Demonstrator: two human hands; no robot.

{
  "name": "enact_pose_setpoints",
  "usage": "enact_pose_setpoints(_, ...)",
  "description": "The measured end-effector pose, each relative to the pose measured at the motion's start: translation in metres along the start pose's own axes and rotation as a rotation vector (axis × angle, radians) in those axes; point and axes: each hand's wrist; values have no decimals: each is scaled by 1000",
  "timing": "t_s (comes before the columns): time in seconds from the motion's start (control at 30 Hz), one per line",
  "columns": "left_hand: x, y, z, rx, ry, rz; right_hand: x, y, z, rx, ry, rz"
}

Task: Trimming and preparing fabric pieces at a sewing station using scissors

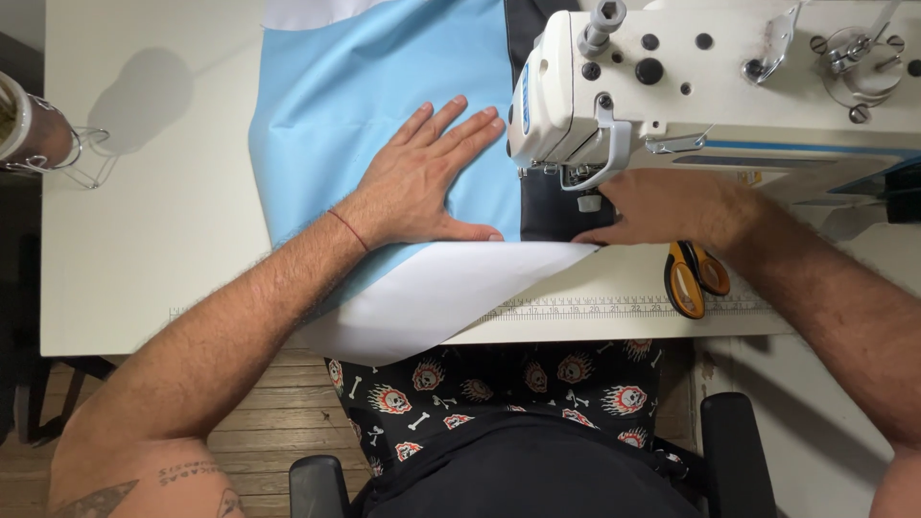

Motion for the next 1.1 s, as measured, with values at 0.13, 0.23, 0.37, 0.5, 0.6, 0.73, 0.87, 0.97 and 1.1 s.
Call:
enact_pose_setpoints(0.13,17,-2,20,136,-122,-157,-8,-6,12,175,7,155)
enact_pose_setpoints(0.23,14,-7,26,136,-120,-153,-16,-7,16,266,51,200)
enact_pose_setpoints(0.37,12,-10,32,146,-126,-163,-18,-12,16,286,-36,285)
enact_pose_setpoints(0.5,7,-11,36,145,-112,-146,-16,-23,13,346,-24,342)
enact_pose_setpoints(0.6,-4,-13,27,94,-53,-101,-27,-15,18,360,-61,364)
enact_pose_setpoints(0.73,-13,-14,24,21,-16,-61,-49,-1,34,256,-150,303)
enact_pose_setpoints(0.87,-23,-16,11,20,26,-58,-57,30,41,176,-235,259)
enact_pose_setpoints(0.97,-38,-10,-19,12,-39,-69,-31,48,25,-75,-243,83)
enact_pose_setpoints(1.1,-44,9,-80,-23,209,-83,-5,54,24,-518,-162,-385)
Point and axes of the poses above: each hand's wrist, its own y-axis away from the middle knuckle, its own x-axis out of the palm, z = x × y, and after that the axes turned 13 degrees about x, right-handed
